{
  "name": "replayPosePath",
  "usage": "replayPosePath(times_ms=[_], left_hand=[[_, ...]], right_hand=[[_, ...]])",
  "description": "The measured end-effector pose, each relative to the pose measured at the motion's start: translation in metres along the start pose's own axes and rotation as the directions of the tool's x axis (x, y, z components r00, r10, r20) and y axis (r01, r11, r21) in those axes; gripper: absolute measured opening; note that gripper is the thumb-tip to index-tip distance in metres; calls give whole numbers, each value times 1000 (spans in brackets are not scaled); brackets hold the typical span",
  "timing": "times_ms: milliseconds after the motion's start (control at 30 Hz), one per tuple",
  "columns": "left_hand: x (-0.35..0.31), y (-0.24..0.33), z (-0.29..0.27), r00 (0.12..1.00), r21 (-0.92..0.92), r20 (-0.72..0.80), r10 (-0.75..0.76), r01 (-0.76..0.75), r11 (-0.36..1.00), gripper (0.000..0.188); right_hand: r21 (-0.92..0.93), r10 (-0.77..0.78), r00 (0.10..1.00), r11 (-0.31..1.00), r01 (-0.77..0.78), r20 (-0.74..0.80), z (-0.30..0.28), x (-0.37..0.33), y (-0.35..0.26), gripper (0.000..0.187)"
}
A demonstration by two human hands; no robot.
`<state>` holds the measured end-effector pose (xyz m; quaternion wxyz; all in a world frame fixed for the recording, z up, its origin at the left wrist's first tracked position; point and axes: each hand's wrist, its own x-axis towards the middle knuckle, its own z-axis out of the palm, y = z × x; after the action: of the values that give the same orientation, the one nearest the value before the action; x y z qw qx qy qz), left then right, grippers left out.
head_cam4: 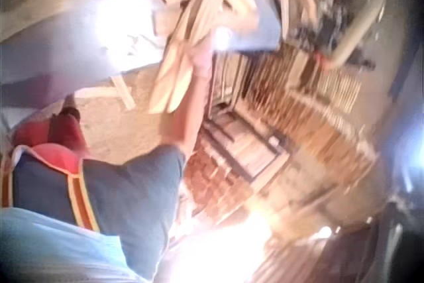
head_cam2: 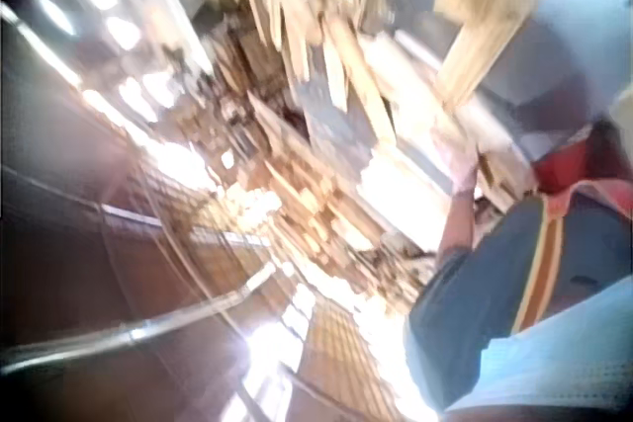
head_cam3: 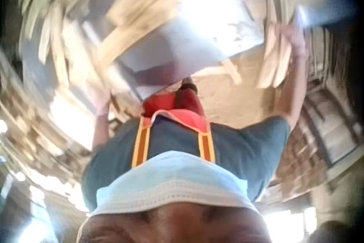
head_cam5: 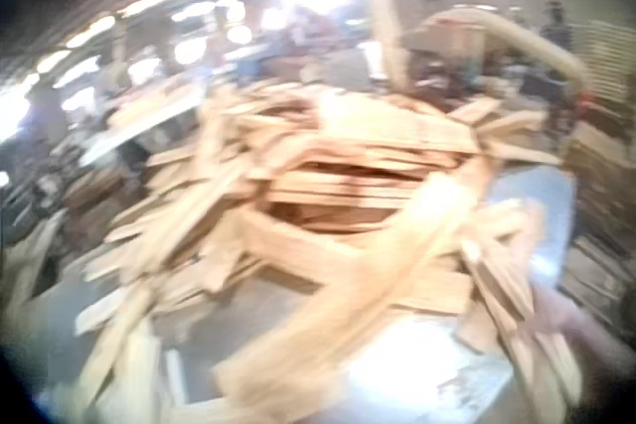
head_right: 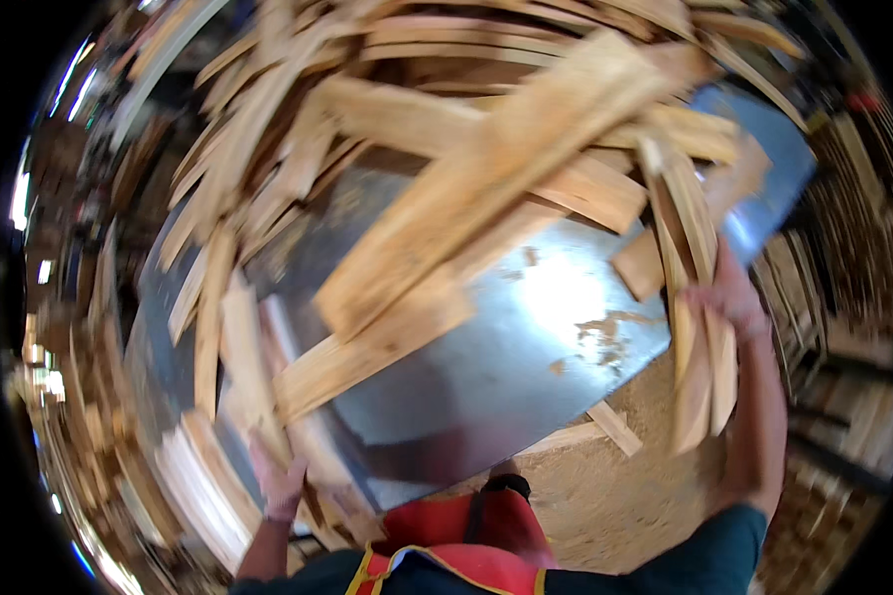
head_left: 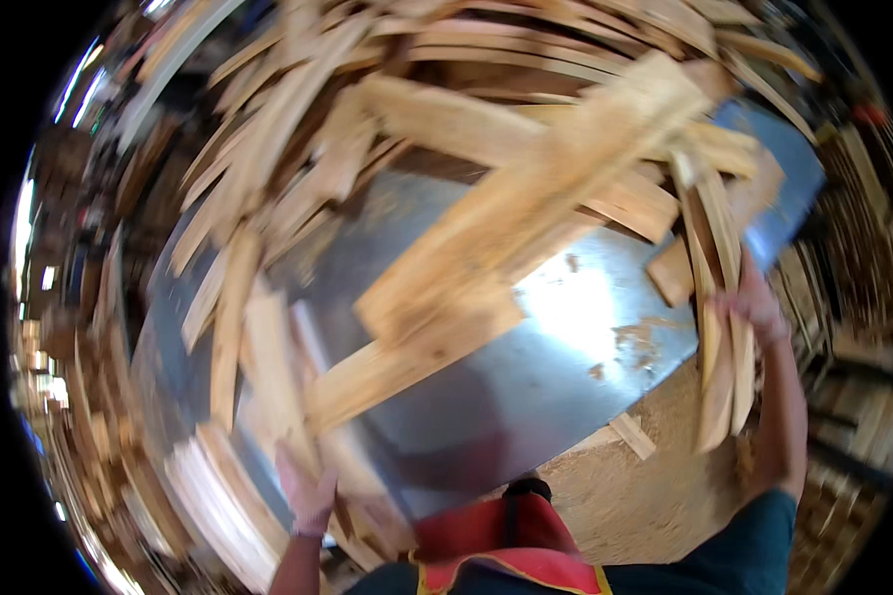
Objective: The person sorts wood planks by picking up individual pieces from a pile and stacking them neatly in a parallel arrangement on a metal table.
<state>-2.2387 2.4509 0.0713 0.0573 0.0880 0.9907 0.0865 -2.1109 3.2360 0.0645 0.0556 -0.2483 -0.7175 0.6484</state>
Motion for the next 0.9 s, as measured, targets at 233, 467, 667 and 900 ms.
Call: replayPosePath(times_ms=[233,467,667,900], left_hand=[[21,8,-26,985,-112,115,-131,143,983,115],[-36,-70,-49,958,-592,133,-254,283,755,98],[-137,-185,-57,934,146,-113,-338,352,925,82],[-154,-199,-105,974,199,-11,-225,222,954,87]], right_hand=[[-697,20,932,658,-286,-363,243,-94,-7,129],[258,343,932,917,-304,-121,297,-124,1,69],[532,111,993,843,-76,-34,458,-197,-92,47],[572,-63,992,812,113,-107,607,-185,-125,29]])
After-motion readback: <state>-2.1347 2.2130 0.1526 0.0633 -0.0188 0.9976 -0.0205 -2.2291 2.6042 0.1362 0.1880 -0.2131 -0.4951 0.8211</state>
